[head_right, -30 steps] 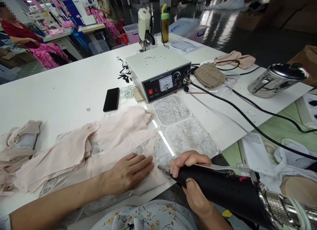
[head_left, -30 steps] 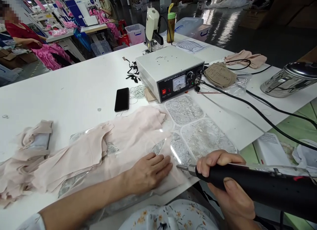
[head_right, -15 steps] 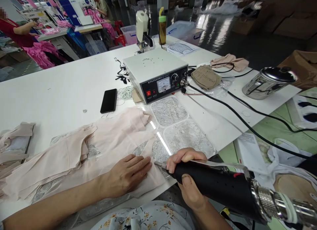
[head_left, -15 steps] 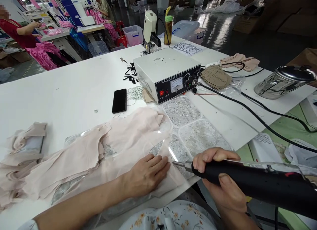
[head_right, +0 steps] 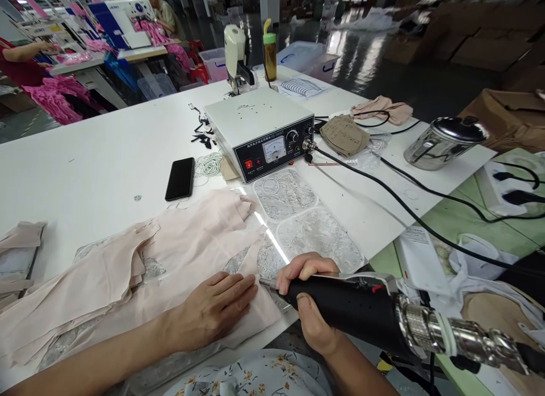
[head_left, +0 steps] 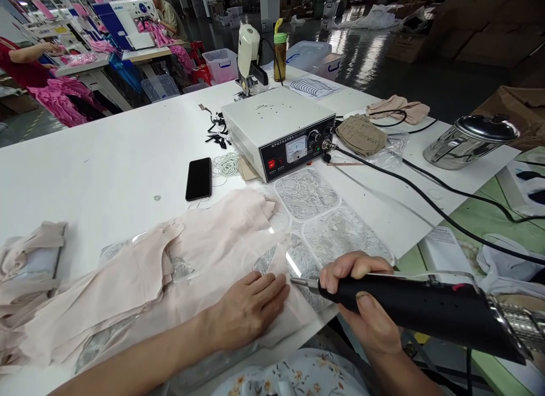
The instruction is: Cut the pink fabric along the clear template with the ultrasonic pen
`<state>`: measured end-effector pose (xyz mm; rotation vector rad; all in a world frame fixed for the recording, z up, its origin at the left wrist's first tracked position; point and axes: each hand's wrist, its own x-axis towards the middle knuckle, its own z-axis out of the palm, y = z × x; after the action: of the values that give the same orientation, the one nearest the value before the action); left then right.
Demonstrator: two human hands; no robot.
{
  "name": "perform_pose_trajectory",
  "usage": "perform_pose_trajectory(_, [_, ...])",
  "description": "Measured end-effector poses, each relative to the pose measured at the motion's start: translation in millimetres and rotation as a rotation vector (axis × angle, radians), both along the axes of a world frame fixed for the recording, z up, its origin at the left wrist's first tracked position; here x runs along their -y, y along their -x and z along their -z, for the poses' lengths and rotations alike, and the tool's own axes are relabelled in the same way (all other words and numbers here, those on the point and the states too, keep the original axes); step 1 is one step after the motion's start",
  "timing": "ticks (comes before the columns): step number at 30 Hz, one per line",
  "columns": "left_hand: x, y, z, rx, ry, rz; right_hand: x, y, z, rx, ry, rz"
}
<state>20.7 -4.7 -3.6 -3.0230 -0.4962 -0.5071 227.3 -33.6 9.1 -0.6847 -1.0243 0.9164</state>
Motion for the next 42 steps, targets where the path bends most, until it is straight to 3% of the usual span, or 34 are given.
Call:
perform_pose_trajectory(9, [-4.0, 7.2, -3.4, -0.018, 0.005, 0.063, 3.7, -0.8, -0.1, -0.016, 0.014, -0.030])
perform_pose_trajectory(15, [-14.5, 13.0, -2.8, -0.081, 0.039, -0.003, 6.7, -2.8, 1.3, -0.008, 0.026, -0.079])
perform_pose_trajectory(25, [-26.9, 15.6, -10.0, -0.154, 0.102, 0.040, 10.0, -4.8, 8.1, -0.033, 0.056, -0.102])
perform_pose_trajectory(42, [-33.3, 15.5, -6.4, -0.143, 0.083, 0.123, 20.9, 1.3, 1.8, 0.040, 0.047, -0.030])
